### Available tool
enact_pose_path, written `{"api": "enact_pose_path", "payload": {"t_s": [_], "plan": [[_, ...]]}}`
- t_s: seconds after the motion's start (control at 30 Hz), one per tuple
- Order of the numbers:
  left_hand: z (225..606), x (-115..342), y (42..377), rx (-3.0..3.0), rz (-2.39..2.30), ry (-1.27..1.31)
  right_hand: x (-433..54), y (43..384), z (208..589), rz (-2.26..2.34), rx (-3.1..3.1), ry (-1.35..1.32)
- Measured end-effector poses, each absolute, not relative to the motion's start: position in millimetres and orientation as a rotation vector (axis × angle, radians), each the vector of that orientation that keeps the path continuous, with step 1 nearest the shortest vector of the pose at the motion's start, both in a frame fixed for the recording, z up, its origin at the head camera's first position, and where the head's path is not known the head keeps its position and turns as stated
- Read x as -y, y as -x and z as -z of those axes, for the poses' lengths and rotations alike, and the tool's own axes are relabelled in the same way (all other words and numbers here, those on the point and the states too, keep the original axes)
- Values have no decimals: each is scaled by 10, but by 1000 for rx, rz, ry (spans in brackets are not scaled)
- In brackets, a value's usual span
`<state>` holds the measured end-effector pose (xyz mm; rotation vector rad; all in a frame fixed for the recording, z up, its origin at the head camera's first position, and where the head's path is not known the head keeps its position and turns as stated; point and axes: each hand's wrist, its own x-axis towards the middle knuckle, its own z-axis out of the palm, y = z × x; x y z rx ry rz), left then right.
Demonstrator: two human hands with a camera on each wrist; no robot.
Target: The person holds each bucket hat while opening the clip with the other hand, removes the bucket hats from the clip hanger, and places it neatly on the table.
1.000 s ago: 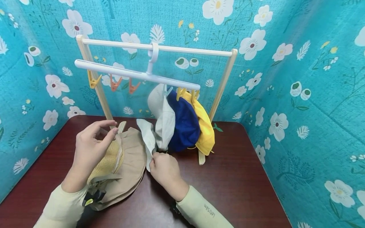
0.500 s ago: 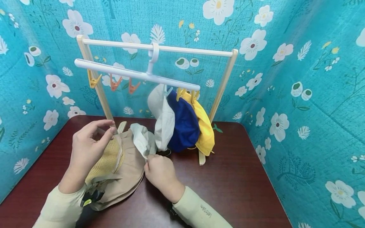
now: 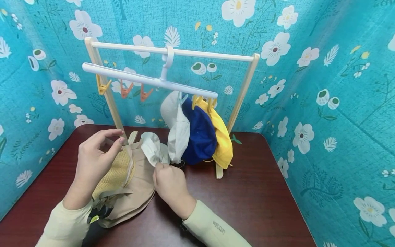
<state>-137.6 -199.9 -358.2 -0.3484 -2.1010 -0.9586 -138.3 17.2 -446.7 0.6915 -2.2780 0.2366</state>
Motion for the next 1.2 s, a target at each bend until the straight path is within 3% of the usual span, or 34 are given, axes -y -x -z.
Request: {"api": "enact_pose_path", "payload": {"t_s": [0.57, 1.2], "plan": [[3528, 1997, 1337, 2119, 938, 338, -59, 1247, 4556, 56, 2263, -1044], [3522, 2013, 1313, 2145, 935, 353, 130, 1178, 4675, 191, 2347, -1188]]}}
